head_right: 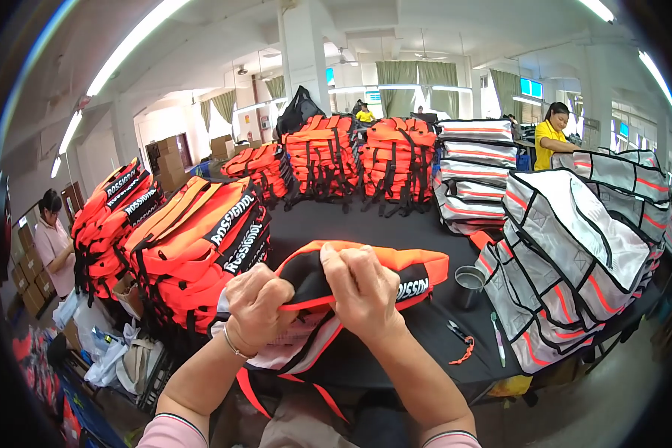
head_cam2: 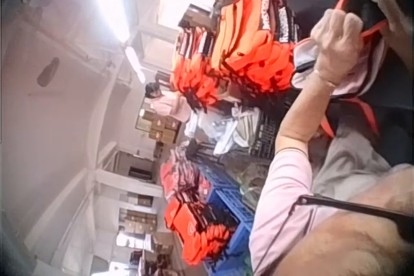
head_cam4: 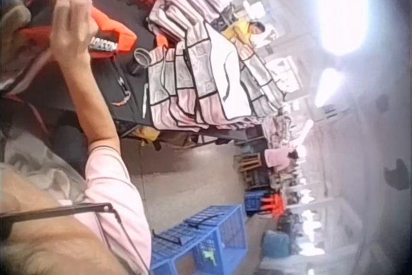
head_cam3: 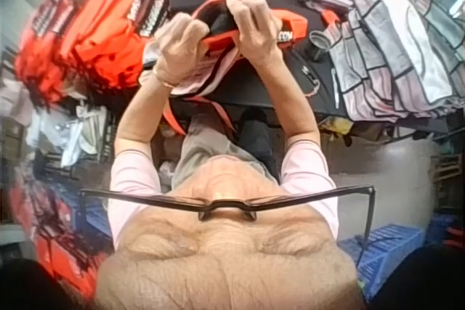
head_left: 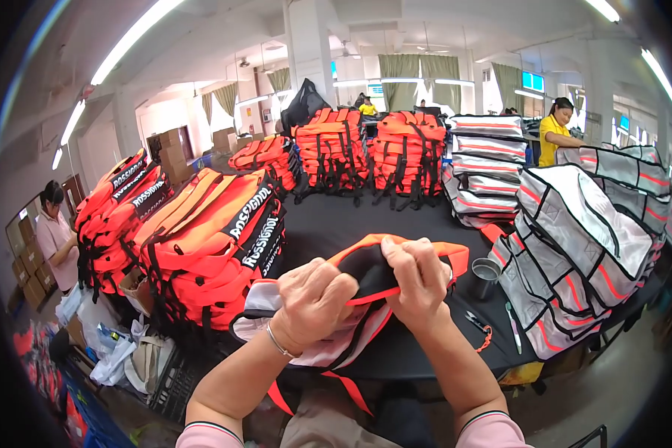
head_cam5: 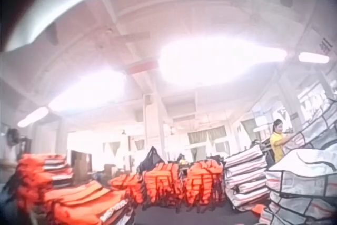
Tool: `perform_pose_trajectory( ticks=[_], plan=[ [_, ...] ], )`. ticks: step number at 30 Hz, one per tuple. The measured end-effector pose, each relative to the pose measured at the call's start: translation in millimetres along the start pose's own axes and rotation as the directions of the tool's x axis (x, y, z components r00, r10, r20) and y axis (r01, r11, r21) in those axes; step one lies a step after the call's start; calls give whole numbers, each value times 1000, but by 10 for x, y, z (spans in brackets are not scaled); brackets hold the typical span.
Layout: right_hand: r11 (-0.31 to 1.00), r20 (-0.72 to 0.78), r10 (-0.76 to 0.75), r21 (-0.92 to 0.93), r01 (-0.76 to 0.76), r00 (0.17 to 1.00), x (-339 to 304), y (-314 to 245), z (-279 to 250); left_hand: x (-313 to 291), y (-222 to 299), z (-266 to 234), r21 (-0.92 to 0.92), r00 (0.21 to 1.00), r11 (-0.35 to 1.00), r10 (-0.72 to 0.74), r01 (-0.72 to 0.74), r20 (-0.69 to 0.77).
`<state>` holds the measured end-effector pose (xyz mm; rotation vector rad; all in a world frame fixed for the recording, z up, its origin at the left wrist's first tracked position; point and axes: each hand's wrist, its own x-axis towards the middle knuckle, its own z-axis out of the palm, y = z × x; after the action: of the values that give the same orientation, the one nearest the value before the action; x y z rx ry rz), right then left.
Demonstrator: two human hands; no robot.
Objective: Inspecting, trimming threads, and cleaning a backpack in a factory environment.
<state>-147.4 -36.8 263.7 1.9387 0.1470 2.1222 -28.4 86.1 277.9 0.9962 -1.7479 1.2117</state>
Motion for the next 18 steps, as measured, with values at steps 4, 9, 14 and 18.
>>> perform_pose_trajectory(
  ticks=[4, 9, 14, 18],
  plan=[
    [994, -28, 62, -90, -64, 998, -55, 119, -51, -28, -75, -167, -141, 975, 975, -151, 175, 166],
    [870, -132, 484, 180, -459, 865, -308, 348, -85, -781, -684, -592, -97, 507, 704, -400, 703, 764],
    [907, -94, 396, 196, -373, 913, -400, 409, 417, -1233, -612, -932, 62, 281, 512, -564, 857, 776],
    [821, -67, 562, 161, -547, 824, -476, 656, 392, -985, -428, -1200, -196, 343, 324, -499, 926, 796]
  ],
)
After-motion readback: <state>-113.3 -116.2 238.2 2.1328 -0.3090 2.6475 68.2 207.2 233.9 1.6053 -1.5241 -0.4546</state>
